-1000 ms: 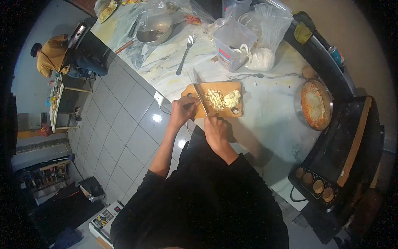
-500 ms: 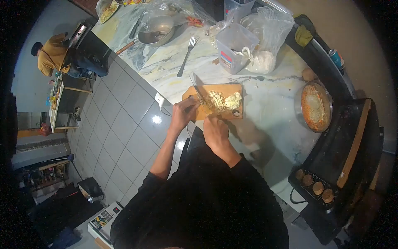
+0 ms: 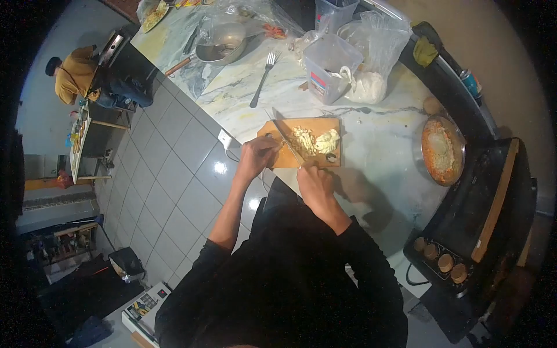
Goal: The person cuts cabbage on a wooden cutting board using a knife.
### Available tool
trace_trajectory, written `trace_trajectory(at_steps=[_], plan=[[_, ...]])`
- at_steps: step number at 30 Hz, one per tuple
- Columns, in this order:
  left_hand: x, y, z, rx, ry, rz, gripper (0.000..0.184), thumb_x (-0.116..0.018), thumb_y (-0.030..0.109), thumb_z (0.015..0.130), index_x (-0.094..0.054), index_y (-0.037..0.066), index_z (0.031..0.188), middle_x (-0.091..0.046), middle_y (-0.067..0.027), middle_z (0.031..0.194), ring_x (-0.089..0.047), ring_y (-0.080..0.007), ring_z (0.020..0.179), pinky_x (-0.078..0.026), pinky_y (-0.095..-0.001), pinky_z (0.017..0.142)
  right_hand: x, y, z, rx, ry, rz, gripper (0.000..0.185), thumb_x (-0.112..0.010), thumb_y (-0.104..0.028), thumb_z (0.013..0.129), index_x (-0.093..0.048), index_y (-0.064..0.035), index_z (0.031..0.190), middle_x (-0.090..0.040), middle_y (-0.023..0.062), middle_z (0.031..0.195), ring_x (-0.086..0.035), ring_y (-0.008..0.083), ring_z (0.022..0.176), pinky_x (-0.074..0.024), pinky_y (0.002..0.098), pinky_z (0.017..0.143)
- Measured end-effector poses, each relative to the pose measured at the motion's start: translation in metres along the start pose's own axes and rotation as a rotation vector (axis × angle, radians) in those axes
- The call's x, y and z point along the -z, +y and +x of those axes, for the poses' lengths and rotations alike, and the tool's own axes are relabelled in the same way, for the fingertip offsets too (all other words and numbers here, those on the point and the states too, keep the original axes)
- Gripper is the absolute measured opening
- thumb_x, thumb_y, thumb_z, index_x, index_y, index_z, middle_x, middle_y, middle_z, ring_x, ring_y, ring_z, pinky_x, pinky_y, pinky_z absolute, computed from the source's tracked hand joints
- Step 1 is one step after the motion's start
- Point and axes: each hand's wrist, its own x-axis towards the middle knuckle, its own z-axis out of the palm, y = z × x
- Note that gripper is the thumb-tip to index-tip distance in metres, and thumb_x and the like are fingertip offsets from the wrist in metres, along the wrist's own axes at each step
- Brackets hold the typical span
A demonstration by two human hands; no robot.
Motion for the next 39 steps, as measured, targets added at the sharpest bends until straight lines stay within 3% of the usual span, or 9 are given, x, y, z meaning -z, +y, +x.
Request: trace_trajectory(at_steps=[3,5,11,18,24,28,34,37,39], plan=[[-0.006,0.006,0.0,-0.068,0.046,0.035,0.016,-0.073,0.004,0.081,-0.076,0.003,0.096,-0.074,-0.015,0.094,-0.072,-0.0294,0.083,-0.056,-0.0336,0.075,0.021,-0.006,0.005,0.087,-0.091,0.089,0.018,-0.058,-0.013,0.092,-0.067,-0.0002,0.084,-0.068,0.0207,0.076,-0.07,0.0379,0.073,-0.0571,0.0447,0.063],[-0.01,0.016,-0.002,0.069,0.119,-0.008,0.013,-0.072,0.003,0.081,-0.074,0.0,0.094,-0.073,-0.0168,0.09,-0.072,-0.0308,0.084,-0.055,-0.034,0.075,0.027,-0.015,0.009,0.009,-0.099,0.189,0.022,-0.058,-0.015,0.092,-0.066,0.0001,0.079,-0.068,0.0231,0.076,-0.069,0.0404,0.073,-0.0572,0.0455,0.064],[-0.02,0.013,-0.007,0.153,0.208,-0.002,0.012,-0.074,0.006,0.082,-0.075,0.001,0.093,-0.072,-0.0173,0.084,-0.071,-0.0302,0.07,-0.055,-0.0329,0.067,0.007,-0.024,0.003,-0.04,0.014,0.182,0.025,-0.056,-0.018,0.094,-0.066,-0.0008,0.079,-0.067,0.0197,0.071,-0.069,0.0382,0.068,-0.0569,0.045,0.062],[-0.012,0.019,-0.008,0.099,0.124,0.149,0.014,-0.074,0.005,0.08,-0.074,0.003,0.094,-0.071,-0.0164,0.083,-0.067,-0.0323,0.07,-0.052,-0.0382,0.066,-0.036,-0.011,-0.003,-0.059,0.037,0.016,0.025,-0.055,-0.021,0.096,-0.065,-0.0008,0.085,-0.068,0.0175,0.074,-0.07,0.0349,0.069,-0.0567,0.0428,0.061],[-0.012,0.012,-0.009,-0.001,0.161,0.132,0.015,-0.074,0.004,0.078,-0.074,0.003,0.093,-0.07,-0.0138,0.083,-0.065,-0.0324,0.079,-0.051,-0.0399,0.071,-0.005,-0.003,-0.001,0.026,0.032,0.073,0.023,-0.054,-0.018,0.096,-0.066,-0.0014,0.085,-0.067,0.0179,0.071,-0.07,0.035,0.07,-0.0568,0.0437,0.061],[-0.018,0.006,-0.01,-0.005,0.229,0.157,0.015,-0.076,0.004,0.076,-0.076,0.004,0.091,-0.071,-0.0117,0.085,-0.063,-0.0307,0.079,-0.051,-0.0381,0.073,0.024,-0.007,0.004,0.025,-0.097,0.125,0.018,-0.059,-0.013,0.09,-0.07,-0.002,0.08,-0.068,0.0195,0.074,-0.07,0.0386,0.074,-0.0572,0.0457,0.065],[-0.024,0.009,-0.012,0.042,0.241,0.202,0.016,-0.077,0.003,0.075,-0.077,0.006,0.091,-0.07,-0.0101,0.088,-0.06,-0.0296,0.079,-0.05,-0.037,0.073,0.009,-0.018,0.008,0.042,-0.063,0.155,0.016,-0.058,-0.009,0.088,-0.069,-0.0015,0.078,-0.067,0.018,0.072,-0.071,0.0364,0.073,-0.0578,0.0436,0.064],[-0.024,0.01,-0.013,0.067,0.237,0.185,0.016,-0.077,0.004,0.075,-0.077,0.005,0.091,-0.069,-0.0102,0.089,-0.059,-0.0293,0.081,-0.05,-0.0373,0.074,-0.018,-0.022,0.003,0.03,0.04,0.11,0.019,-0.056,-0.012,0.091,-0.068,-0.0021,0.079,-0.067,0.0167,0.072,-0.071,0.0336,0.073,-0.0581,0.0412,0.063],[-0.024,0.01,-0.012,0.075,0.234,0.166,0.016,-0.078,0.005,0.075,-0.077,0.005,0.091,-0.068,-0.0105,0.09,-0.059,-0.0291,0.082,-0.05,-0.0375,0.074,-0.031,-0.024,0.003,-0.104,-0.008,0.083,0.028,-0.056,-0.025,0.096,-0.058,0.0007,0.086,-0.067,0.0203,0.071,-0.069,0.039,0.072,-0.0568,0.0467,0.066]])
